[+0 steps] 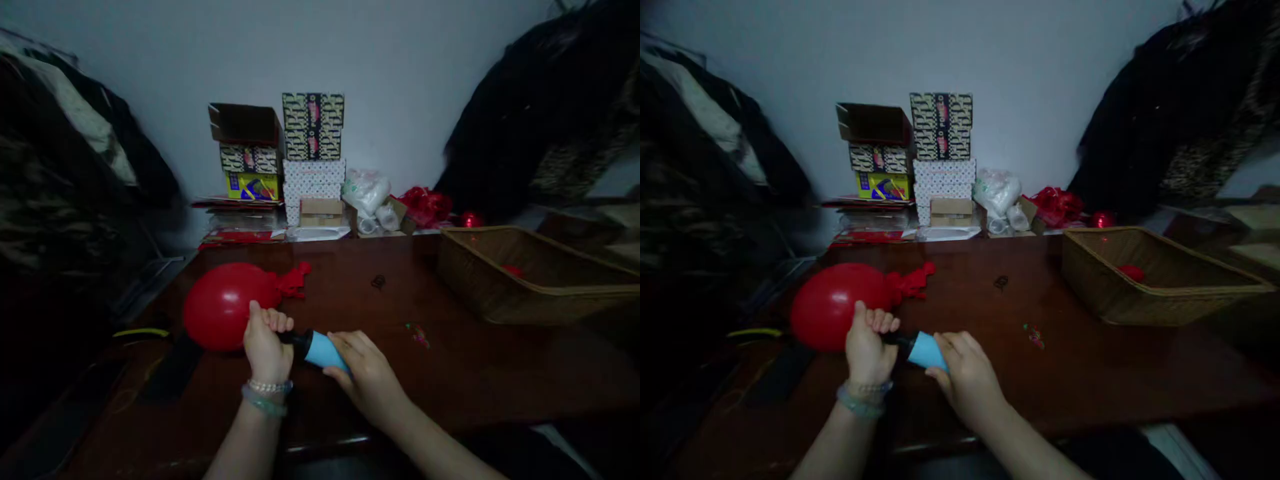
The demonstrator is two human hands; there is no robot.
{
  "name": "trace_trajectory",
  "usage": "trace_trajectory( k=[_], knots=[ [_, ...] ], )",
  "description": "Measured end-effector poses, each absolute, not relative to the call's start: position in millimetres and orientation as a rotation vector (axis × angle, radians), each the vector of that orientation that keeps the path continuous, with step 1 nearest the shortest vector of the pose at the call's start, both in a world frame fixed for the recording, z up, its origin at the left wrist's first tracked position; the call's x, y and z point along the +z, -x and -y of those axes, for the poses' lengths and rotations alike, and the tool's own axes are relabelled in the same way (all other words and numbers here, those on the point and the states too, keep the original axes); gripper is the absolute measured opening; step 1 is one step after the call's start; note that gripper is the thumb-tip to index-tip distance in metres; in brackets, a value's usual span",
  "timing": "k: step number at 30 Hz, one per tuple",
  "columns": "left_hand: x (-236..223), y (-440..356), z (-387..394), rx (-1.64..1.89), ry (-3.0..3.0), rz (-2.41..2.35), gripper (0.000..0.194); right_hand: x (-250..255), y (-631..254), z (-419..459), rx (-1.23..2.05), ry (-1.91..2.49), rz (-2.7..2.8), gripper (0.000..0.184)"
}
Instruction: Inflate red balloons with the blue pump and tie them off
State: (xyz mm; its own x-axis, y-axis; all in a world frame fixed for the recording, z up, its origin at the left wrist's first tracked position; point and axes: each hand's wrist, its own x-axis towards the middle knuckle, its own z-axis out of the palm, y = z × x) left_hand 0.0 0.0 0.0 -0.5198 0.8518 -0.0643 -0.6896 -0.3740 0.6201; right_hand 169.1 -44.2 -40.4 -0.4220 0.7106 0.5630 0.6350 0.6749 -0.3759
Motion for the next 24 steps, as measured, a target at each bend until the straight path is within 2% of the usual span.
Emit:
trace_trajectory(
  k=[24],
  knots=[
    [17.1, 49.8, 0.0, 2.068, -0.246, -0.735, 0.043, -25.4, -180.0, 41.7, 0.294, 1.055, 2.272, 0.053]
  ],
)
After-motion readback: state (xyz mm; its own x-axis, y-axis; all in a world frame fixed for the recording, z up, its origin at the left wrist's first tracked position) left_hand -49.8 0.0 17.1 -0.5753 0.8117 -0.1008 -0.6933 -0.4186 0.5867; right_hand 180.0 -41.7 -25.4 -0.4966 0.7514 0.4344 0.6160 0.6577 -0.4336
